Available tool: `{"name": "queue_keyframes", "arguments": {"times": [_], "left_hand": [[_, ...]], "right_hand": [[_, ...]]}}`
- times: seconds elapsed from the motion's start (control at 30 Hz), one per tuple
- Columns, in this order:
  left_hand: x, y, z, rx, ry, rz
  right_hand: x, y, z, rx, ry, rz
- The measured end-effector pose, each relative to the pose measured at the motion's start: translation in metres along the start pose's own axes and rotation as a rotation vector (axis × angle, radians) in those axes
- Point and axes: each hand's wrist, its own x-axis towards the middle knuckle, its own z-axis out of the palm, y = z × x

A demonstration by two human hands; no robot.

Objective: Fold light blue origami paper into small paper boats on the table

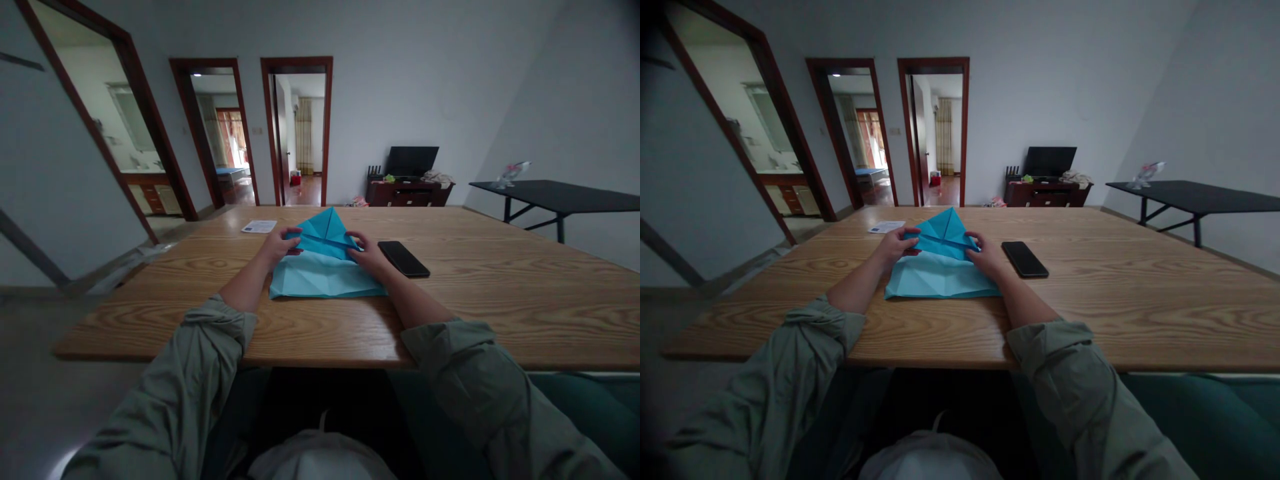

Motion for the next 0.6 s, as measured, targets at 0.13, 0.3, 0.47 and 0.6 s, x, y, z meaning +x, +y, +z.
{"name": "queue_keyframes", "arguments": {"times": [0.13,0.3,0.47,0.6], "left_hand": [[0.003,-0.003,-0.002,0.055,0.061,0.024],[0.003,-0.002,-0.003,0.059,0.111,0.140],[0.002,0.002,-0.002,0.073,0.163,0.120],[0.006,-0.001,-0.003,0.080,0.201,0.102]], "right_hand": [[0.001,-0.002,0.000,0.085,0.020,0.065],[0.000,-0.007,0.003,0.294,-0.024,0.218],[0.000,-0.011,0.005,0.319,0.015,0.097],[0.003,-0.011,0.004,0.302,0.085,0.054]]}}
